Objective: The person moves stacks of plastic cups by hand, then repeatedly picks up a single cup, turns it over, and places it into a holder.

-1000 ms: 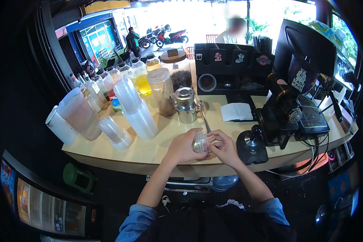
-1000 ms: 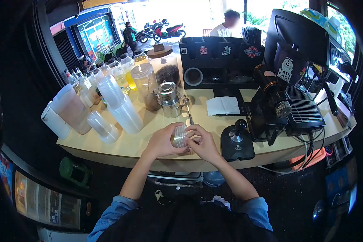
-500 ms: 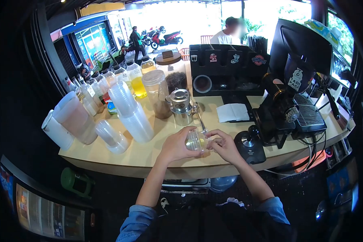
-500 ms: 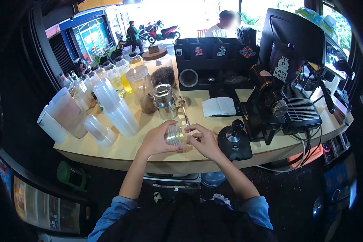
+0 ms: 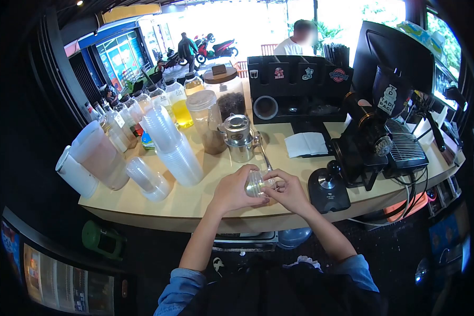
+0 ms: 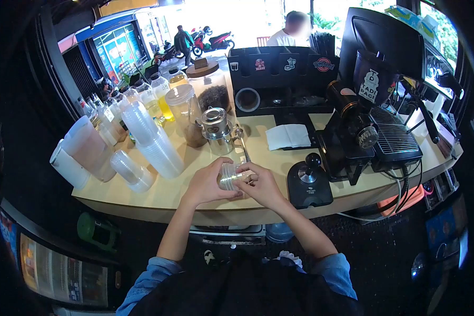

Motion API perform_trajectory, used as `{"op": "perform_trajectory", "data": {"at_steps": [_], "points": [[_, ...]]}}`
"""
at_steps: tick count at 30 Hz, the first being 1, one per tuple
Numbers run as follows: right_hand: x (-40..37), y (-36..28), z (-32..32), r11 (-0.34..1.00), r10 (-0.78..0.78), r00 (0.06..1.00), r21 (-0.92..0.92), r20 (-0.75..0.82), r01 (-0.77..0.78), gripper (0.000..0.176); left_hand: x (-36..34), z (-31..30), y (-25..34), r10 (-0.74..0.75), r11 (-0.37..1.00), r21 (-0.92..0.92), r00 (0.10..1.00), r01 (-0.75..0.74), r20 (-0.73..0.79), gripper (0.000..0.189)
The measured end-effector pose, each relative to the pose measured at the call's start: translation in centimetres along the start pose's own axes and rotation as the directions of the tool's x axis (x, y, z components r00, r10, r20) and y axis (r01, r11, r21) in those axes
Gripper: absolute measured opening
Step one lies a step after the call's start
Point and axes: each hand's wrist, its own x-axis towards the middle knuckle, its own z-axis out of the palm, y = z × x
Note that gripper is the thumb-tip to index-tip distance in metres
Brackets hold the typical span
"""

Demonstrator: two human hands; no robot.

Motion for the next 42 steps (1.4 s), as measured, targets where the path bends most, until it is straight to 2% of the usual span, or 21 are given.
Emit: {"op": "perform_trajectory", "data": {"at_steps": [5,8,9,12,15,22,24,28,36,39,40,42], "points": [[0.2,0.2,-1.0,0.999,0.034,0.999,0.002,-0.034,-0.034,0.027,0.1,-0.2,-1.1,0.030,0.999,-0.008,0.999,-0.031,-0.018,0.076],[0.0,0.0,-1.3,0.992,0.030,0.999,0.126,0.021,-0.033,0.031,0.2,-0.4,-1.1,0.049,0.997,0.060,0.999,-0.048,-0.015,0.070],[0.0,0.3,-1.5,0.988,-0.016,0.999,0.151,0.045,0.009,0.035,0.2,-0.3,-1.1,0.040,0.998,0.047,0.999,-0.040,0.001,0.070],[-0.1,-0.3,-2.3,0.973,0.063,0.993,0.216,0.102,-0.084,0.039,0.2,-0.2,-1.2,0.060,0.998,0.039,0.998,-0.059,-0.016,0.062],[-0.3,-0.7,-2.8,0.970,0.127,0.986,0.195,0.111,-0.147,0.040,0.2,-0.2,-1.0,0.050,0.998,0.040,0.999,-0.049,-0.018,0.060],[-0.1,-0.9,-2.5,0.981,0.101,0.988,0.153,0.118,-0.119,0.043,0.1,-0.3,-0.9,0.040,0.999,0.038,0.999,-0.039,-0.021,0.059],[0.2,-0.8,-2.3,0.980,0.135,0.984,0.130,0.118,-0.150,0.046,0.0,-0.2,-1.0,0.058,0.997,0.047,0.998,-0.057,-0.031,0.060],[0.6,-0.5,-1.9,0.971,0.134,0.981,0.178,0.140,-0.158,0.050,0.0,-0.1,-1.1,0.061,0.996,0.064,0.998,-0.059,-0.035,0.061],[0.0,-1.0,-1.6,0.995,0.096,0.985,-0.040,0.142,-0.091,0.056,0.1,0.1,-1.5,0.093,0.993,0.077,0.995,-0.089,-0.046,0.066],[0.0,-1.6,-1.2,0.990,0.131,0.981,-0.078,0.144,-0.121,0.057,0.1,0.1,-1.4,0.092,0.993,0.079,0.995,-0.088,-0.050,0.065],[0.0,-1.2,-1.0,0.990,0.126,0.982,-0.079,0.144,-0.115,0.057,0.0,0.1,-1.3,0.095,0.992,0.083,0.994,-0.091,-0.053,0.065],[0.1,-0.2,-0.4,0.996,-0.007,0.993,-0.092,0.120,0.018,0.061,0.0,-0.1,-1.1,0.071,0.995,0.077,0.997,-0.068,-0.033,0.064]]}}
